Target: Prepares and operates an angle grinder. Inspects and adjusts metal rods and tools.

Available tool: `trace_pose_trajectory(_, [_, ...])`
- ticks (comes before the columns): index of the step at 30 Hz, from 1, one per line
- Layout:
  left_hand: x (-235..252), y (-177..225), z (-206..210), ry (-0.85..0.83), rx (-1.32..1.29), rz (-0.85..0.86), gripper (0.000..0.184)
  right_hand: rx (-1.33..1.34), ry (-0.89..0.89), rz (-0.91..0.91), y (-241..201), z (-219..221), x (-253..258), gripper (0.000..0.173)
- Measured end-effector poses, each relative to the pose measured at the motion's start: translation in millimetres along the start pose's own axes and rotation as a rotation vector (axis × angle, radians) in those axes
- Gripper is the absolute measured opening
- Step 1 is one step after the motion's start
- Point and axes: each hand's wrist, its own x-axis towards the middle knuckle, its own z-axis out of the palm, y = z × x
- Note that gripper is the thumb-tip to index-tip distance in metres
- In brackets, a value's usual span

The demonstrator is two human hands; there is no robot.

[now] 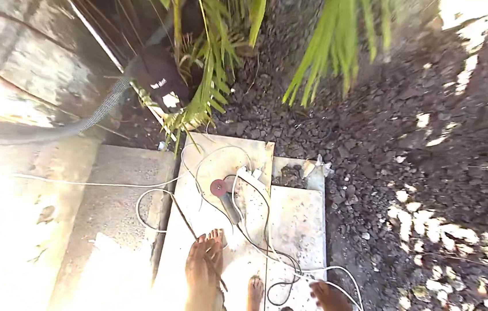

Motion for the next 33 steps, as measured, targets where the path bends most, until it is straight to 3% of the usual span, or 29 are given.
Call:
trace_pose_trajectory(3, [62,-46,-3,0.014,-0.041,-0.074,0.025,-0.214,-0.033,-0.086,-100,15,163,0.049])
trace_pose_trajectory(5, [85,-54,-7,0.074,0.003,-0.149,0.024,-0.283,-0.054,-0.162,-170,38,252,0.046])
trace_pose_trajectory(7, [99,-38,0,0.016,0.015,-0.114,0.022,-0.338,-0.030,-0.280,-220,67,336,0.039])
trace_pose_trajectory(9, [114,-14,6,-0.159,-0.005,0.018,0.022,-0.414,0.028,-0.383,-262,92,407,0.033])
trace_pose_trajectory(11, [124,0,2,-0.280,-0.018,0.134,0.022,-0.490,0.093,-0.438,-282,121,448,0.035])
trace_pose_trajectory(13, [128,6,5,-0.347,-0.033,0.169,0.025,-0.526,0.130,-0.457,-281,139,459,0.045])
trace_pose_trajectory(15, [129,13,14,-0.405,-0.058,0.175,0.027,-0.573,0.148,-0.458,-268,143,456,0.042])
trace_pose_trajectory(20, [120,30,32,-0.597,-0.073,0.316,0.033,-0.749,0.044,-0.344,-230,94,399,0.045])
trace_pose_trajectory(23, [114,28,19,-0.656,-0.097,0.433,0.033,-0.510,0.309,-0.347,-209,42,376,0.037])
trace_pose_trajectory(26, [98,16,-1,-0.646,-0.085,0.502,0.036,-0.180,0.508,-0.135,-188,-8,385,0.047])
trace_pose_trajectory(29, [83,5,-6,-0.647,-0.041,0.527,0.033,0.114,0.291,-0.072,-143,-15,409,0.065])
trace_pose_trajectory(31, [80,-6,-1,-0.597,-0.013,0.548,0.032,0.240,0.140,-0.104,-123,-1,426,0.051])
trace_pose_trajectory(33, [79,-23,14,-0.463,0.028,0.589,0.030,0.237,0.168,-0.162,-123,10,419,0.037])
